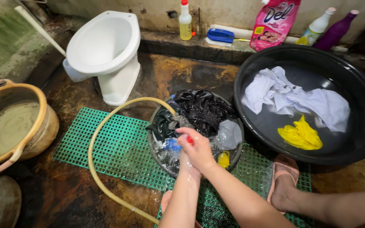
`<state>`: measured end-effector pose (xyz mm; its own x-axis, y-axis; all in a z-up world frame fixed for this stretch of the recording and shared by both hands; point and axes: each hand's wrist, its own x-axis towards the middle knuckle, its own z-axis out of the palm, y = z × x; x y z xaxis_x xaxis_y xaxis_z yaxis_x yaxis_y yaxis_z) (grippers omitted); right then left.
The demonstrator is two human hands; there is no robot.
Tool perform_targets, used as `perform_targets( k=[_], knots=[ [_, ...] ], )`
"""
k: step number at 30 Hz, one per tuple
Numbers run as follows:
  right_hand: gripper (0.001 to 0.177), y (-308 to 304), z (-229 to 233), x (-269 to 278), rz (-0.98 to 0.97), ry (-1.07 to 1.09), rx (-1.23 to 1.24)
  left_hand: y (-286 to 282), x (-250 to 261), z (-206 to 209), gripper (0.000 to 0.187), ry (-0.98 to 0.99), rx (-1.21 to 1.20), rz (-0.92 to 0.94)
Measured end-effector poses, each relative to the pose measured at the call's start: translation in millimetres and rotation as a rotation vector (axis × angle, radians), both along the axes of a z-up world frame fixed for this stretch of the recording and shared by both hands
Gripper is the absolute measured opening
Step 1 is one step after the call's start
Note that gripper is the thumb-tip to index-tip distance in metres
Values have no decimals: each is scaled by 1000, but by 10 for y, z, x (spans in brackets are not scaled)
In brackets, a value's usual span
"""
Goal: The person hand washes multiple pieces of clothing in a small basin, scrubbing and rinsing each item before transferring it to a larger basin of water.
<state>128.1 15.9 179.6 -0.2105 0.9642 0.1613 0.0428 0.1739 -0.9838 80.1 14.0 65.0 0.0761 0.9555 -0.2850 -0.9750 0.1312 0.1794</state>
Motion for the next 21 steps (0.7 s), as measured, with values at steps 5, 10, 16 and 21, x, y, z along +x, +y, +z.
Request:
perform_targets(
  k=[5,10,16,21],
  knots=[
    [20,235,-258,414,-145,386,-468,-14,389,385,30,265,-346,-7],
    [45,517,-170,1224,-242,668,-510,54,544,483,39,1345,-137,-345],
    [35,1058,-281,2376,-569,-243,130,-142,279,-146,46,2033,120,-731],
    [41,908,-1131,2143,-118,-245,-186,-182,236,-248,20,2156,67,-469]
  ],
)
